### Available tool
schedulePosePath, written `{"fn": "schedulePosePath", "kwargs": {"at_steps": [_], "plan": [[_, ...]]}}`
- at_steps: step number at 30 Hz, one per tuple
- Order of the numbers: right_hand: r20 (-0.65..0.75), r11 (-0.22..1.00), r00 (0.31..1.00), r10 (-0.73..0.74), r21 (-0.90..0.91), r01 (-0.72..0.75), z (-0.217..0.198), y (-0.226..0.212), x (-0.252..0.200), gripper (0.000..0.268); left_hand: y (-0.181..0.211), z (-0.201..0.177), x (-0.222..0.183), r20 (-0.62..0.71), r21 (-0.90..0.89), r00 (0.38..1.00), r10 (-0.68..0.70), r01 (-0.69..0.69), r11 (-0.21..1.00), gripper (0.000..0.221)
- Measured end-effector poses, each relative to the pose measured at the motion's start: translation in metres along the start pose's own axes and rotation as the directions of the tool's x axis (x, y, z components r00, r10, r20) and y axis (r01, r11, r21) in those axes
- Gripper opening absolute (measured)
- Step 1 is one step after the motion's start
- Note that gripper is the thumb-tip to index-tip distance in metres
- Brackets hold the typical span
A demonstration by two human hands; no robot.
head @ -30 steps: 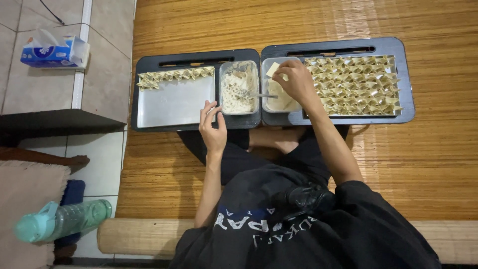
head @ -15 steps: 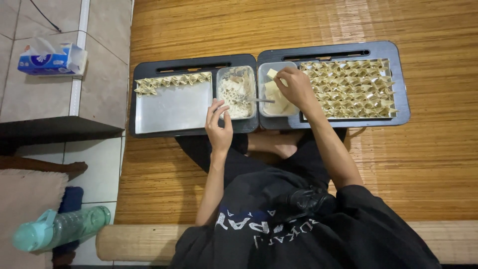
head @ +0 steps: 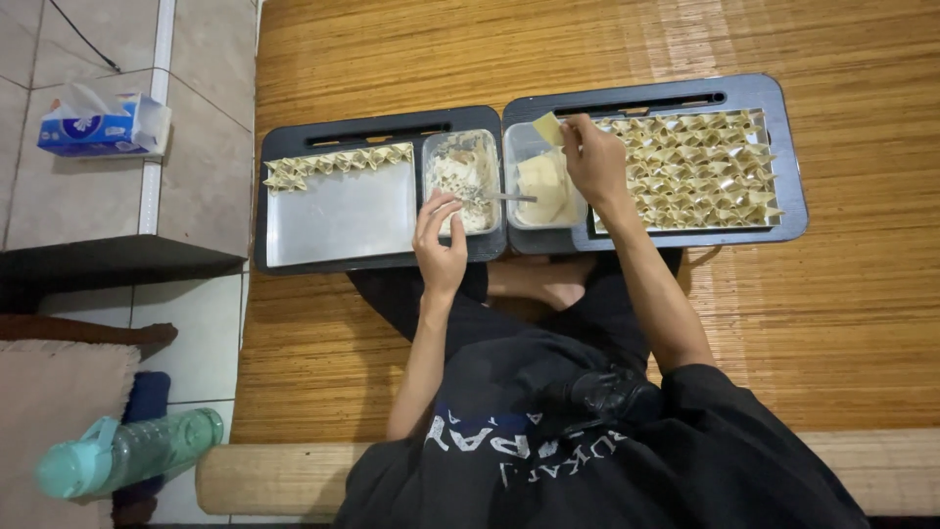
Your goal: Folding square wrappers with filling into decorative cross-like shapes on a production tray.
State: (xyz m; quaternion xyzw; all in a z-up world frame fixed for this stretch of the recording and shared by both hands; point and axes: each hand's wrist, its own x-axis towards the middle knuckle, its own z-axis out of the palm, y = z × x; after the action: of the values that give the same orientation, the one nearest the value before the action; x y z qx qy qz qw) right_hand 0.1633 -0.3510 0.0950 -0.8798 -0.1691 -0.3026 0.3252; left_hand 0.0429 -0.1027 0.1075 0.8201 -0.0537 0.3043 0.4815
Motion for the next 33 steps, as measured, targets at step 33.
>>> {"fn": "schedulePosePath", "kwargs": {"at_steps": [33], "plan": [[0.414,0.693,0.910,0.001,0.656,-0.299,-0.033,-0.087,-0.004,0.020,-0.003,0.033,0.004,0.170,-0.500,0.928,-0.331,0.371,0.782,0.020]]}}
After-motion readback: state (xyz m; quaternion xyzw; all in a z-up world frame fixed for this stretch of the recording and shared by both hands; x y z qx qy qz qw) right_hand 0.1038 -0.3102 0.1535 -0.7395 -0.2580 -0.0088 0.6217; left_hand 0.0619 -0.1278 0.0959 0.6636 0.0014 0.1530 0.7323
